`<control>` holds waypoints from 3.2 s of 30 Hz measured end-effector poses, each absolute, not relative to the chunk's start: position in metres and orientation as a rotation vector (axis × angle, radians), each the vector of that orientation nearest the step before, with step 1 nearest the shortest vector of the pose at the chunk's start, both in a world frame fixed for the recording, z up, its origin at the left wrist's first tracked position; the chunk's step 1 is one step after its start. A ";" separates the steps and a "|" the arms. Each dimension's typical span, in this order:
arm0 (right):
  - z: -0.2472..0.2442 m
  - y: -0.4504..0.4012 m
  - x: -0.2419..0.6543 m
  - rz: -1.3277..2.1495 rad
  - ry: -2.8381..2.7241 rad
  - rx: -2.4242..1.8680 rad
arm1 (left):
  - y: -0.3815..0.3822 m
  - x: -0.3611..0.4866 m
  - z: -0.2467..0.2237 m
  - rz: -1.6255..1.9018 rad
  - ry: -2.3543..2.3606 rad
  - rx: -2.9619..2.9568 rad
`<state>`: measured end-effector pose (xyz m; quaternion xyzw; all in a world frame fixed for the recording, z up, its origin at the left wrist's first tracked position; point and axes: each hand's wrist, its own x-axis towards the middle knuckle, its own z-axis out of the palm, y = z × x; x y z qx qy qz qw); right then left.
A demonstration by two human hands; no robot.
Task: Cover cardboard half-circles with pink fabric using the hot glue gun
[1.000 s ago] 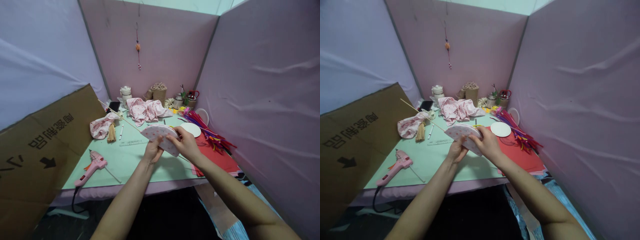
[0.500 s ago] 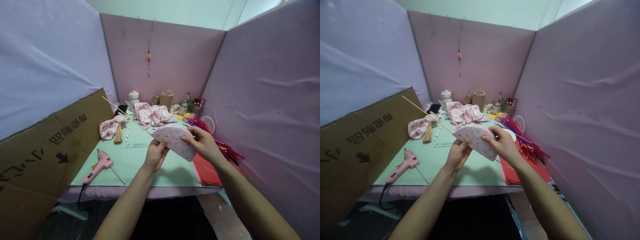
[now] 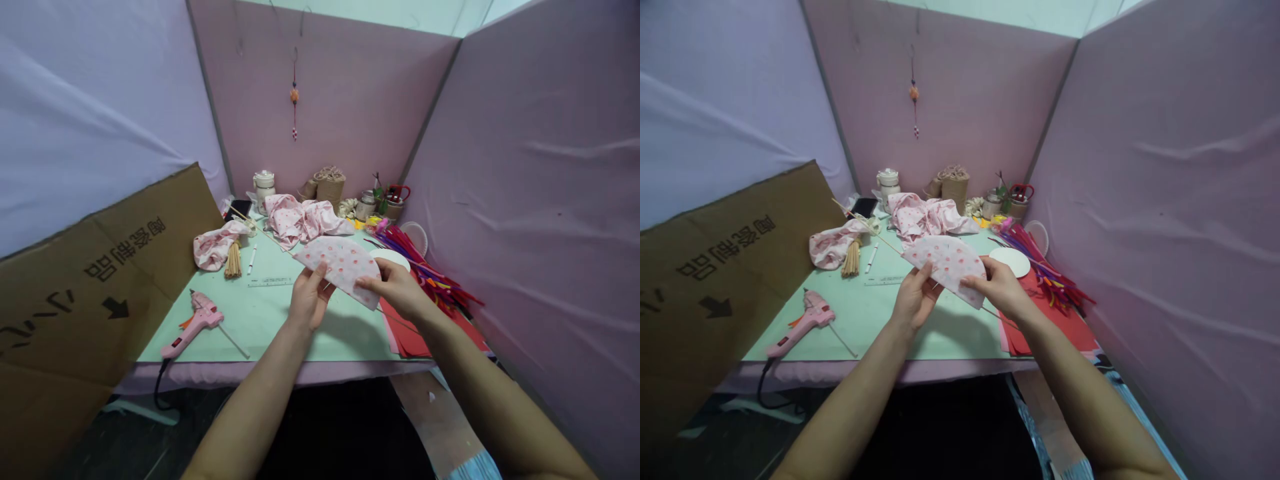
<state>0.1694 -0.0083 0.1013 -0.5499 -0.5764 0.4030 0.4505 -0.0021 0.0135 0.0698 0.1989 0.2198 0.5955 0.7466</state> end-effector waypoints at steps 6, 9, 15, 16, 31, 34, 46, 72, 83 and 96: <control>0.086 0.009 0.171 1.245 -1.316 -1.395 | 0.014 0.005 0.065 1.168 0.694 0.477; 0.077 0.011 0.171 1.308 -1.279 -1.437 | 0.019 0.007 0.062 1.207 0.784 0.459; 0.067 0.014 0.169 1.348 -1.341 -1.412 | 0.024 0.013 0.052 1.254 0.846 0.440; 0.066 0.015 0.169 1.349 -1.355 -1.393 | 0.024 0.013 0.050 1.258 0.848 0.441; 0.059 0.001 0.186 1.389 -1.371 -1.376 | 0.029 -0.013 0.054 1.325 0.795 0.440; 0.056 0.003 0.189 1.414 -1.357 -1.367 | 0.027 -0.009 0.053 1.341 0.774 0.456; 0.060 0.005 0.167 1.689 -1.011 -1.189 | 0.017 0.004 0.063 1.221 0.659 0.576; 0.121 -0.043 0.152 0.343 -1.689 -1.229 | 0.006 -0.008 0.082 1.245 0.316 0.621; 0.145 -0.061 0.148 -0.129 -1.846 -1.117 | 0.013 -0.022 0.127 1.265 0.248 0.785; 0.128 -0.046 0.125 -0.355 -1.990 -1.043 | 0.011 -0.047 0.099 1.309 0.197 0.802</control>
